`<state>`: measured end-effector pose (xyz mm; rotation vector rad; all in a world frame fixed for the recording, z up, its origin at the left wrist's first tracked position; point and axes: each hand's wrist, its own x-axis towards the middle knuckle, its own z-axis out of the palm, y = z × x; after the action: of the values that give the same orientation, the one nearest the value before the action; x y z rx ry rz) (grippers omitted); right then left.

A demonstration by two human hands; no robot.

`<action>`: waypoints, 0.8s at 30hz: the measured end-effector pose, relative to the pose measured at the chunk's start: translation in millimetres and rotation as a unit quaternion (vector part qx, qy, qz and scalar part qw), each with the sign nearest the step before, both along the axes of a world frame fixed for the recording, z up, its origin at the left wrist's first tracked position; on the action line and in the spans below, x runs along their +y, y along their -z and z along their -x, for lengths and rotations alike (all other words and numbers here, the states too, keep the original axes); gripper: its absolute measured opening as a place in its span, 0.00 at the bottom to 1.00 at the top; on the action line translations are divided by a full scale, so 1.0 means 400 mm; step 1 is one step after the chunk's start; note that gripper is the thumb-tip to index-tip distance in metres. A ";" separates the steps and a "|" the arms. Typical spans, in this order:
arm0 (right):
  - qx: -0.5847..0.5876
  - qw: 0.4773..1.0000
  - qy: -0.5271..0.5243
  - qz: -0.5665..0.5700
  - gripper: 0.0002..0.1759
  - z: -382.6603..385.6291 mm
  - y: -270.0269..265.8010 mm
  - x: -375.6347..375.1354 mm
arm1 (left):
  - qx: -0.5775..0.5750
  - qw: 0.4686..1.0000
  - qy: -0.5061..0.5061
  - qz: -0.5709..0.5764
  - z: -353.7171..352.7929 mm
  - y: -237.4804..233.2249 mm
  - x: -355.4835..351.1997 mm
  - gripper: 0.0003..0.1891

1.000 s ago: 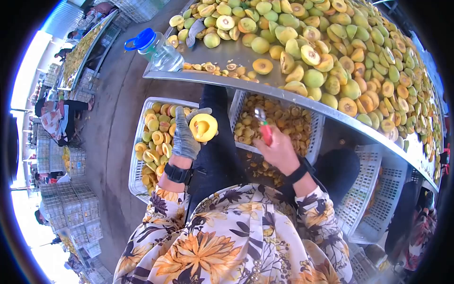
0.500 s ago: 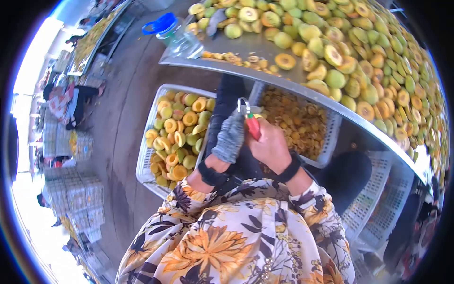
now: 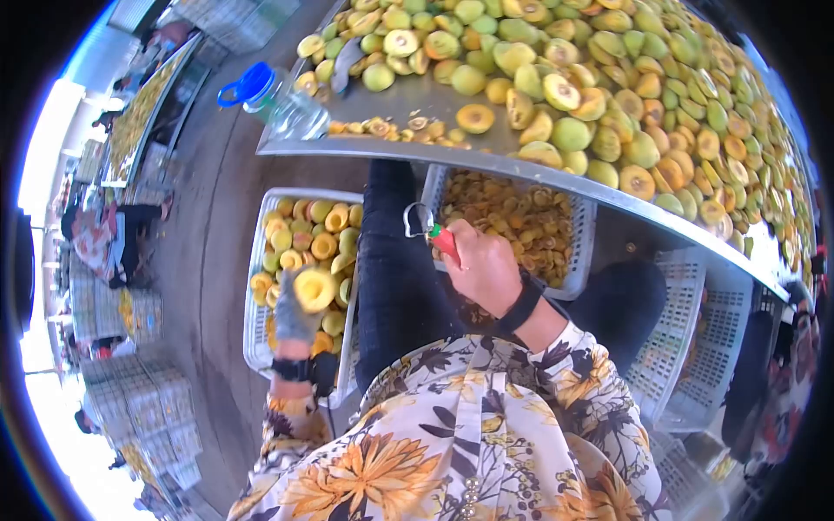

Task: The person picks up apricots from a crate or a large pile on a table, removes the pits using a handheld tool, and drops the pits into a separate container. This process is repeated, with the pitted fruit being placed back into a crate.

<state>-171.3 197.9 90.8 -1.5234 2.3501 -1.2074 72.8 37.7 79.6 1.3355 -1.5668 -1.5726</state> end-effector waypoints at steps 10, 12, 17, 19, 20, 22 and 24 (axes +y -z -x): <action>0.052 0.973 0.089 -0.206 0.08 0.121 0.133 0.076 | -0.163 0.887 0.122 0.414 0.213 -0.042 -0.197 0.16; 0.037 0.970 0.114 -0.210 0.09 0.113 0.113 0.086 | -0.164 0.873 0.164 0.428 0.408 -0.072 -0.177 0.20; -0.043 0.974 0.131 -0.181 0.10 0.088 0.058 0.157 | -0.263 0.751 0.375 0.475 0.799 -0.071 -0.097 0.26; -0.058 0.971 0.148 -0.179 0.10 0.081 0.044 0.182 | -0.355 0.684 0.478 0.421 0.885 -0.023 -0.080 0.24; -0.067 0.971 0.155 -0.167 0.10 0.077 0.041 0.193 | -0.350 0.680 0.482 0.427 0.901 -0.015 -0.074 0.24; -0.095 0.971 0.166 -0.144 0.11 0.078 0.030 0.212 | -0.351 0.699 0.447 0.434 0.918 0.007 -0.062 0.22; -0.092 0.974 0.184 -0.090 0.12 0.088 0.036 0.214 | -0.269 0.758 0.433 0.407 0.902 0.020 -0.071 0.19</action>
<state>-206.4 283.6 76.5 -0.9054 2.6010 -1.1019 -288.2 9.4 71.5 0.5367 -3.0391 -0.5986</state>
